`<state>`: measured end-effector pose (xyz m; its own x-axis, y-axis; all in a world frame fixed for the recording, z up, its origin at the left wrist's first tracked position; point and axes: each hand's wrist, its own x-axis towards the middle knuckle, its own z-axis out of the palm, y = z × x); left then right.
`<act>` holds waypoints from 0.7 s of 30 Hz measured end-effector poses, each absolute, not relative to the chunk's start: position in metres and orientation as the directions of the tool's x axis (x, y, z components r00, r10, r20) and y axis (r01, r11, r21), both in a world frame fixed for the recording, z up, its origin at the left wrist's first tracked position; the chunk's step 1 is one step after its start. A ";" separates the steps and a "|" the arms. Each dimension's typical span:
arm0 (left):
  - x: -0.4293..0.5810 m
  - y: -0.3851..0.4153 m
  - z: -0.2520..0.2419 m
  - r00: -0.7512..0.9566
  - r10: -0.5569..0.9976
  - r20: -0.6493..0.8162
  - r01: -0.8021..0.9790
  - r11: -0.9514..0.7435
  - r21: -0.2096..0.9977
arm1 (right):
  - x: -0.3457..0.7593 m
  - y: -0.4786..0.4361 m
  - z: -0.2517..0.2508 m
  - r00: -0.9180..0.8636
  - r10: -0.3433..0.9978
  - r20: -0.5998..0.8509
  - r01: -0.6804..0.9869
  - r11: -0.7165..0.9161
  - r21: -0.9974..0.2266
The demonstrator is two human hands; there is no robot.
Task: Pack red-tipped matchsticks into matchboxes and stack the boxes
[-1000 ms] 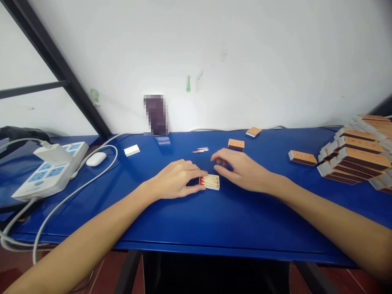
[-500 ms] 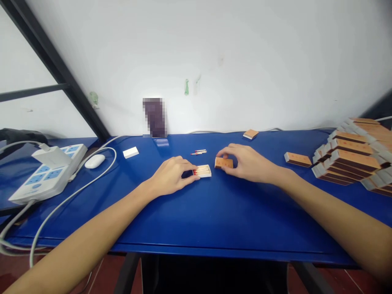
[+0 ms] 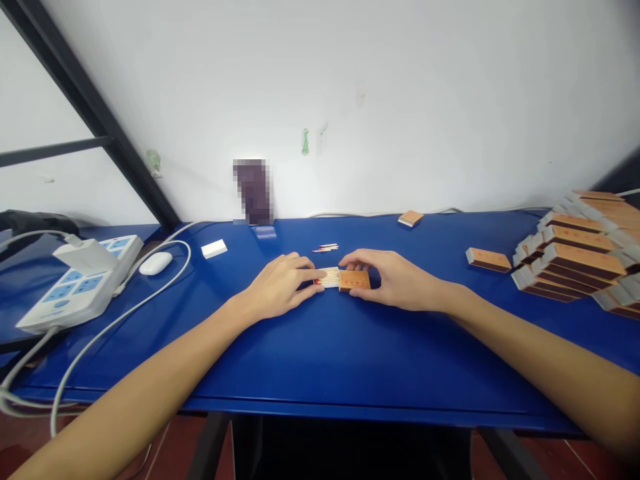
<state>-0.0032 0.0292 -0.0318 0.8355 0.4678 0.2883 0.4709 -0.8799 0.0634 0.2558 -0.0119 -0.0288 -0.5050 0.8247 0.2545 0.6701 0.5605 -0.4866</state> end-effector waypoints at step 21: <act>0.006 0.032 -0.035 0.762 0.618 0.195 0.410 -0.693 0.593 | 0.230 -0.023 -0.035 -0.583 0.764 0.278 0.548 0.622 -0.560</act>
